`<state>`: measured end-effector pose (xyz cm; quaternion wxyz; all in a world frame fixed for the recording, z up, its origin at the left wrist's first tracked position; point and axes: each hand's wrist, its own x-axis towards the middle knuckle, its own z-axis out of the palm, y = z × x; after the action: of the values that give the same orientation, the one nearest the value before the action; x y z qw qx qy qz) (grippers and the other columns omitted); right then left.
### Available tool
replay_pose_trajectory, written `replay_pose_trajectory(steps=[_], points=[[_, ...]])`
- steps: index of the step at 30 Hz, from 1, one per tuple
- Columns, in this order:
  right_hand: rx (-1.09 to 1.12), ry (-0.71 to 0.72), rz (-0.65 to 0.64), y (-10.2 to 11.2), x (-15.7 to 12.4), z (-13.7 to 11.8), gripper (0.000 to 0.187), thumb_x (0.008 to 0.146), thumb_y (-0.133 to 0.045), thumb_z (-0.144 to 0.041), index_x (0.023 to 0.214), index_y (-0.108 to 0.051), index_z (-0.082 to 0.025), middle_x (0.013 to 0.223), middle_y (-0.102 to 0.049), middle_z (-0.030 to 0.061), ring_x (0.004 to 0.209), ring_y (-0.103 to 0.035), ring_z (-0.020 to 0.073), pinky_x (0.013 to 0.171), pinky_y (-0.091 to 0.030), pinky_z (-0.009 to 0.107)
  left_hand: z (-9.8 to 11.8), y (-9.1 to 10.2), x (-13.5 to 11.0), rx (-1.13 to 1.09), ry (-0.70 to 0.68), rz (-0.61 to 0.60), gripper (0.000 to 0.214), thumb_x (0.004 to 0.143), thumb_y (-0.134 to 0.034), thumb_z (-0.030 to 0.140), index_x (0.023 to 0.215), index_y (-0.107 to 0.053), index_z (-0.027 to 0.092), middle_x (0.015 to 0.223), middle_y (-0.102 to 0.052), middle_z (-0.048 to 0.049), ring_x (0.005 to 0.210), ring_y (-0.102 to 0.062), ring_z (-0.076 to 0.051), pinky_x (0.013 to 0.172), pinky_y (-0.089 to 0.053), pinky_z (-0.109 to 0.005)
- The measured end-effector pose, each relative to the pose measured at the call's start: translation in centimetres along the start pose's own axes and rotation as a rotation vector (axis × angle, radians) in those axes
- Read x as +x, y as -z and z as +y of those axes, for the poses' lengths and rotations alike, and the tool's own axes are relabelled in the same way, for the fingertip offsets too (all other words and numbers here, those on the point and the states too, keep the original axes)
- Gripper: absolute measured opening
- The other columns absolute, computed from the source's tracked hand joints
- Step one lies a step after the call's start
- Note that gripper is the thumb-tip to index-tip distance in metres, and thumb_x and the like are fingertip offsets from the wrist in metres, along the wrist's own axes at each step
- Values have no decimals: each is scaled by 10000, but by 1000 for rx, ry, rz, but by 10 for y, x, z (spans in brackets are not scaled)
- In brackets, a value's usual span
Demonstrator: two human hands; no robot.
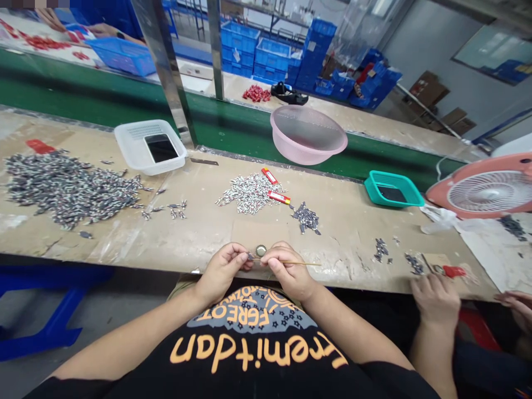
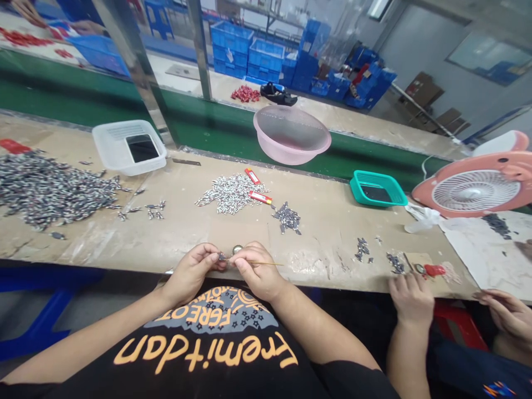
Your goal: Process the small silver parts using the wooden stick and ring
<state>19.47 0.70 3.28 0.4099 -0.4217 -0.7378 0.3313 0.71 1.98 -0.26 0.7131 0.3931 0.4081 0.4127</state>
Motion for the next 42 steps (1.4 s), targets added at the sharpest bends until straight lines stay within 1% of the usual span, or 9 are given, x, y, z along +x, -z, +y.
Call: replay_pose_trajectory(steps=[6, 16, 26, 32, 42], points=[[-44, 24, -2, 1, 0, -2, 213, 933, -425, -259, 909, -634, -233, 821, -680, 35, 813, -587, 175, 830, -452, 367, 1, -1, -1, 51, -10, -21, 176, 810, -620, 325, 848, -557, 165, 752, -673, -22, 743, -631, -139, 742, -486, -268], [-39, 13, 7, 5, -3, -2, 222, 932, -422, -259, 877, -635, -230, 793, -671, 38, 788, -591, 177, 810, -461, 370, 2, -2, -1, -2, -2, 6, 177, 784, -651, 321, 823, -567, 171, 736, -664, -11, 721, -625, -132, 729, -484, -260], [-54, 13, -14, 5, -1, -3, 205, 922, -434, -249, 884, -635, -232, 808, -673, 38, 805, -592, 178, 819, -462, 372, 1, 1, -1, 43, -9, -19, 167, 807, -624, 324, 830, -565, 170, 748, -662, -15, 734, -622, -132, 736, -481, -258], [-83, 49, -40, 4, 2, -6, 195, 915, -444, -254, 900, -636, -228, 822, -677, 41, 807, -599, 178, 842, -456, 378, 3, 0, -2, 77, 7, -35, 181, 802, -624, 336, 836, -562, 170, 754, -664, -18, 752, -625, -143, 750, -486, -273], [-80, 24, -51, 7, -1, -5, 192, 919, -441, -240, 899, -632, -234, 819, -662, 37, 811, -579, 179, 818, -457, 370, 3, 1, 0, 51, 9, -42, 165, 810, -619, 323, 824, -568, 166, 738, -662, -15, 731, -614, -126, 719, -477, -245]])
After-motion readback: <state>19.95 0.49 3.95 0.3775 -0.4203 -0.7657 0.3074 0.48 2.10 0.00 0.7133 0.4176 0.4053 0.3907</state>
